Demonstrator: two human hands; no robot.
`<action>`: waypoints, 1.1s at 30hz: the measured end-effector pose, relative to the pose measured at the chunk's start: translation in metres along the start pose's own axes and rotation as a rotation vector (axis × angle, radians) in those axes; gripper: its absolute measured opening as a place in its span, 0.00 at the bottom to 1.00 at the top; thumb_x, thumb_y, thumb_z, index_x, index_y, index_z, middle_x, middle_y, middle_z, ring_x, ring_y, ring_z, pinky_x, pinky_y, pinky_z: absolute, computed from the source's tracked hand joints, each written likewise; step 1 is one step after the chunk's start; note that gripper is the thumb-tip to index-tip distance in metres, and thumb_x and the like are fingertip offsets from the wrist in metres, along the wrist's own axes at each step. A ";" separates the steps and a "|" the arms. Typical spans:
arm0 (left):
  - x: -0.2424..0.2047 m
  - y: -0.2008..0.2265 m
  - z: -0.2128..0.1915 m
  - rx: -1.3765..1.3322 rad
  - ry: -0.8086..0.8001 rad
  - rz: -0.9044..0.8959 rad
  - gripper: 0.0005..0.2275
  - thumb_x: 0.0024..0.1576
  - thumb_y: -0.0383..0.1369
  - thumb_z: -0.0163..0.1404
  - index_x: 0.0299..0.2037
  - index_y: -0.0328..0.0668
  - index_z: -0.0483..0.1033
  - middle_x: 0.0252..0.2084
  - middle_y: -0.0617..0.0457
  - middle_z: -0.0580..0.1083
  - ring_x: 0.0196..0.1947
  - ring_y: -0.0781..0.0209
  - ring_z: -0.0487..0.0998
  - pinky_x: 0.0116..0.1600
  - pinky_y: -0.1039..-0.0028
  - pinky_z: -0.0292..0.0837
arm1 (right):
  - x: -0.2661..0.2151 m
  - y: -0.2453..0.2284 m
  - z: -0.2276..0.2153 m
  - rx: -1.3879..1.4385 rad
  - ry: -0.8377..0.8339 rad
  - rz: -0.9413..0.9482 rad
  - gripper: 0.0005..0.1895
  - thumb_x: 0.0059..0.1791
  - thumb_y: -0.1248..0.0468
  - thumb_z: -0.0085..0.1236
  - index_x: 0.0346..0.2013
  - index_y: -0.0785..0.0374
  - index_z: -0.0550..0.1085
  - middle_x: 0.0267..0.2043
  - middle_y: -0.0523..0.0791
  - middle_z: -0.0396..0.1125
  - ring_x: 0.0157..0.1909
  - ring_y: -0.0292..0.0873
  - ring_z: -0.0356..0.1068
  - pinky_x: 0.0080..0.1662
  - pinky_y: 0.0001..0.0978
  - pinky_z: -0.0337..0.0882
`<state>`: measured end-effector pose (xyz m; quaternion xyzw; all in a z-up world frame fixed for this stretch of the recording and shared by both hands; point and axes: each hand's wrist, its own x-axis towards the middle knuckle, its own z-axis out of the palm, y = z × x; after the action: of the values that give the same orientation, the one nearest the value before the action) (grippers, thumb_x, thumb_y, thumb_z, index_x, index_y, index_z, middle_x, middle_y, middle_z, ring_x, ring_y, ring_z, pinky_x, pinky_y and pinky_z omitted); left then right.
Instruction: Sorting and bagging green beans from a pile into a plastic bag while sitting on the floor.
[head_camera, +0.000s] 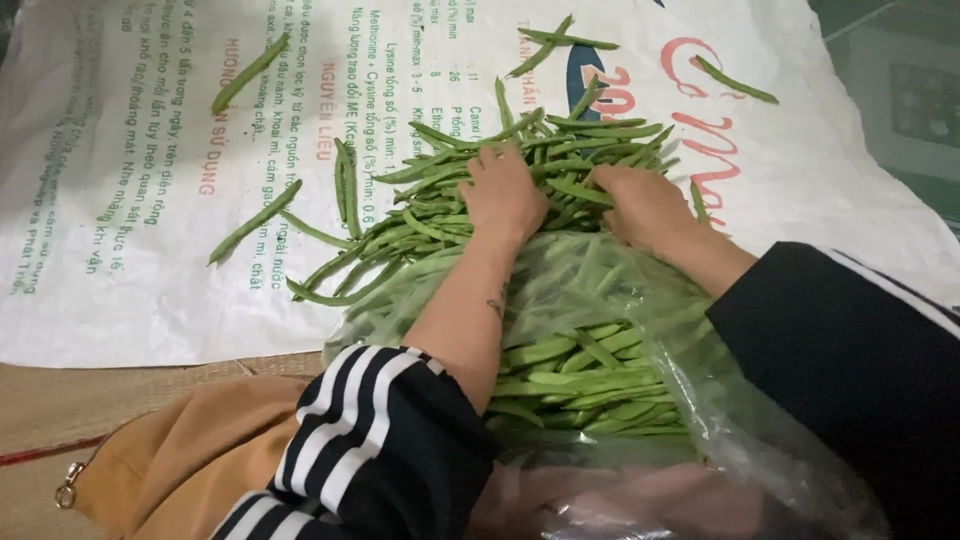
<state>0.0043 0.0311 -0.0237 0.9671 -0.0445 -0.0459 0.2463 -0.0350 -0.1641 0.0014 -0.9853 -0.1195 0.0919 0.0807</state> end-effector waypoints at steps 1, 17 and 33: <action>-0.004 0.001 -0.003 -0.002 0.003 0.000 0.26 0.58 0.34 0.58 0.62 0.25 0.64 0.63 0.27 0.63 0.68 0.28 0.62 0.69 0.32 0.58 | 0.001 0.003 0.003 -0.003 0.001 -0.001 0.23 0.51 0.64 0.56 0.61 0.63 0.68 0.55 0.57 0.69 0.59 0.63 0.68 0.58 0.59 0.70; -0.064 -0.186 -0.087 -0.024 0.006 -0.054 0.11 0.58 0.28 0.52 0.48 0.35 0.82 0.44 0.30 0.79 0.49 0.24 0.79 0.53 0.36 0.73 | -0.020 -0.032 -0.014 0.000 0.391 -0.093 0.23 0.55 0.72 0.48 0.65 0.65 0.58 0.52 0.62 0.64 0.47 0.69 0.71 0.44 0.64 0.74; -0.077 -0.157 -0.143 0.052 -0.212 -0.071 0.12 0.59 0.22 0.45 0.53 0.30 0.72 0.47 0.29 0.78 0.54 0.25 0.76 0.62 0.32 0.60 | -0.009 0.000 0.012 -0.030 0.334 -0.015 0.15 0.54 0.61 0.55 0.55 0.53 0.68 0.37 0.48 0.55 0.35 0.64 0.68 0.39 0.58 0.71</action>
<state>-0.0459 0.2441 0.0317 0.9639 -0.0369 -0.1553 0.2132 -0.0459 -0.1643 -0.0086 -0.9871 -0.1130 -0.0755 0.0851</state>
